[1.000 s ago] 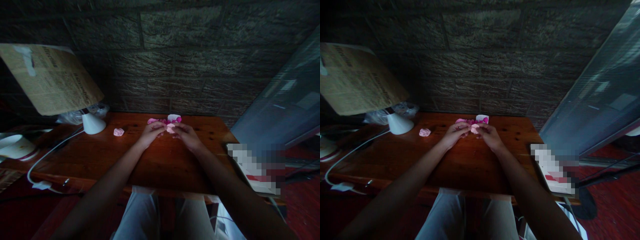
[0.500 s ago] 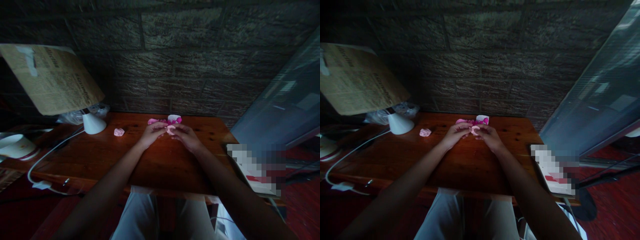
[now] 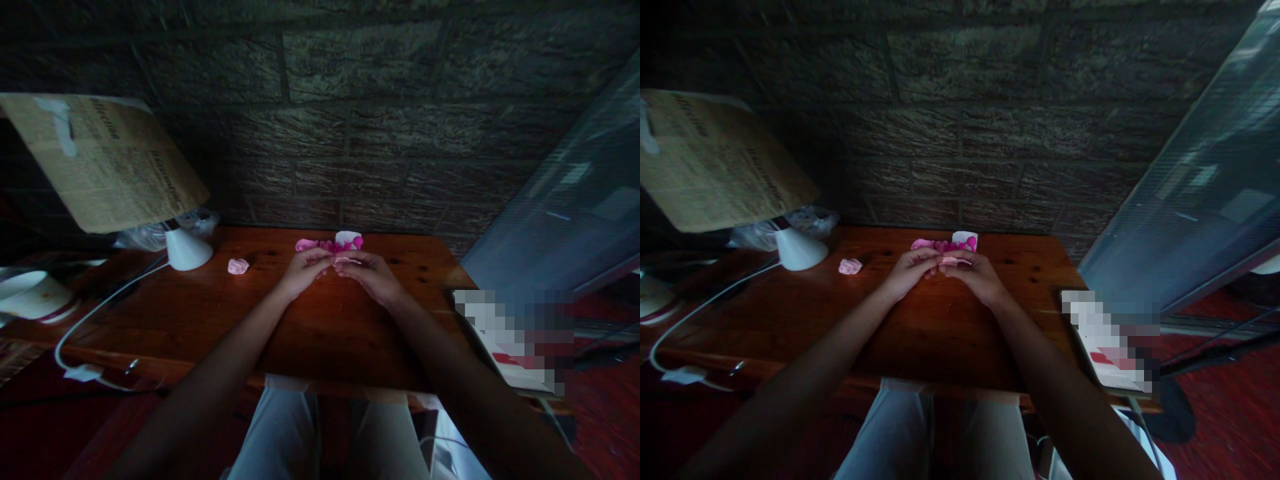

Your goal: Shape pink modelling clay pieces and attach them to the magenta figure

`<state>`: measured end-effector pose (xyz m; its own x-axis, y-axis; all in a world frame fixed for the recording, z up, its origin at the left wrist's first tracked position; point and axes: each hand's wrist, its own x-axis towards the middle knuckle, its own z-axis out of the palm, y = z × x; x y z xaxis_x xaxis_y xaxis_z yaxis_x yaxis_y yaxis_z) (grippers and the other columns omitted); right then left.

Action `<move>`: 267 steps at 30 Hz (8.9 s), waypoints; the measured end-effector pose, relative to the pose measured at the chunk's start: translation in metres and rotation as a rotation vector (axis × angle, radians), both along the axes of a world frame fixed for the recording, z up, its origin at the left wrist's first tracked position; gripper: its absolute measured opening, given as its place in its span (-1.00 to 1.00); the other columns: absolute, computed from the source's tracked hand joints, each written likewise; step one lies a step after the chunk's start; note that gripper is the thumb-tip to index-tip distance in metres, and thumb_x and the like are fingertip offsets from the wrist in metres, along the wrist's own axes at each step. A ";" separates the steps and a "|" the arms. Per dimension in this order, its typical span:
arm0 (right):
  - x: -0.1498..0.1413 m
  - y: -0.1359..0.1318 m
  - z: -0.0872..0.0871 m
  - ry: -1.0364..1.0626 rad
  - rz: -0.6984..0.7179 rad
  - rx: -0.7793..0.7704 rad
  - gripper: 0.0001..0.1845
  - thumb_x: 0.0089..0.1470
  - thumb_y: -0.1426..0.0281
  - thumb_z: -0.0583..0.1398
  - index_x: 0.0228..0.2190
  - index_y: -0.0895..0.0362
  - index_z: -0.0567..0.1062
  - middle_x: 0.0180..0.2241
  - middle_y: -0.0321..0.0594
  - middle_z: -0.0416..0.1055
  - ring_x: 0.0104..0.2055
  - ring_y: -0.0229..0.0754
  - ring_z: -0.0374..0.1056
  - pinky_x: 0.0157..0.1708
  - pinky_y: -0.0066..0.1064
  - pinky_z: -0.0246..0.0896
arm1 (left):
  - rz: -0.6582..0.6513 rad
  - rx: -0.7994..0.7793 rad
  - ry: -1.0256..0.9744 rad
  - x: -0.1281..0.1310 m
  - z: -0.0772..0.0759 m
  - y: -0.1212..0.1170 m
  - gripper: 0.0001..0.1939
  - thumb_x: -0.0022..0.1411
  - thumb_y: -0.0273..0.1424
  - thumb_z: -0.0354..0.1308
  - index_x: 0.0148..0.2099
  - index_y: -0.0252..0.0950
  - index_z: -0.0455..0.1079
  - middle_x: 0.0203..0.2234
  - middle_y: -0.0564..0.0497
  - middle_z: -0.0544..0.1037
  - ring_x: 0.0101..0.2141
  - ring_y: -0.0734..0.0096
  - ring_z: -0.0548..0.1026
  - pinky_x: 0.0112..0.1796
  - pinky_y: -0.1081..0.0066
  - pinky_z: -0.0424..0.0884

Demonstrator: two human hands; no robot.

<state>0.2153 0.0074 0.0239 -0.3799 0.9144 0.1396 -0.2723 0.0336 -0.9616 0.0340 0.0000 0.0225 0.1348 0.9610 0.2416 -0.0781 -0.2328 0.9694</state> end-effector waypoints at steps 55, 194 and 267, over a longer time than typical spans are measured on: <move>0.003 0.001 -0.001 -0.158 -0.078 0.125 -0.65 -0.16 0.10 0.49 -0.35 0.04 0.67 -0.35 -0.24 0.64 -0.29 -0.13 0.59 -0.31 -0.33 0.49 | -0.047 -0.080 -0.010 0.001 0.001 -0.003 -0.76 0.05 -0.31 0.40 -0.25 -0.30 0.50 -0.50 0.09 0.52 -0.53 0.55 0.39 -0.50 0.53 0.25; 0.004 0.003 -0.004 -0.152 -0.131 -0.002 -0.63 -0.16 0.14 0.46 -0.30 0.06 0.64 -0.31 -0.19 0.63 -0.29 -0.13 0.56 -0.38 -0.37 0.40 | -0.027 -0.138 -0.057 0.001 -0.002 -0.001 -0.74 -0.01 -0.34 0.47 -0.27 -0.31 0.56 -0.50 0.09 0.52 -0.51 0.58 0.41 -0.47 0.54 0.26; 0.001 0.005 -0.008 -0.348 -0.085 0.060 -0.86 0.08 0.32 0.33 -0.30 0.10 0.65 -0.33 -0.19 0.65 -0.42 -0.24 0.52 -0.48 -0.46 0.39 | -0.046 -0.145 0.093 -0.001 -0.002 0.000 -0.86 0.13 -0.36 0.34 -0.30 -0.32 0.50 -0.50 0.09 0.52 -0.52 0.56 0.40 -0.46 0.52 0.28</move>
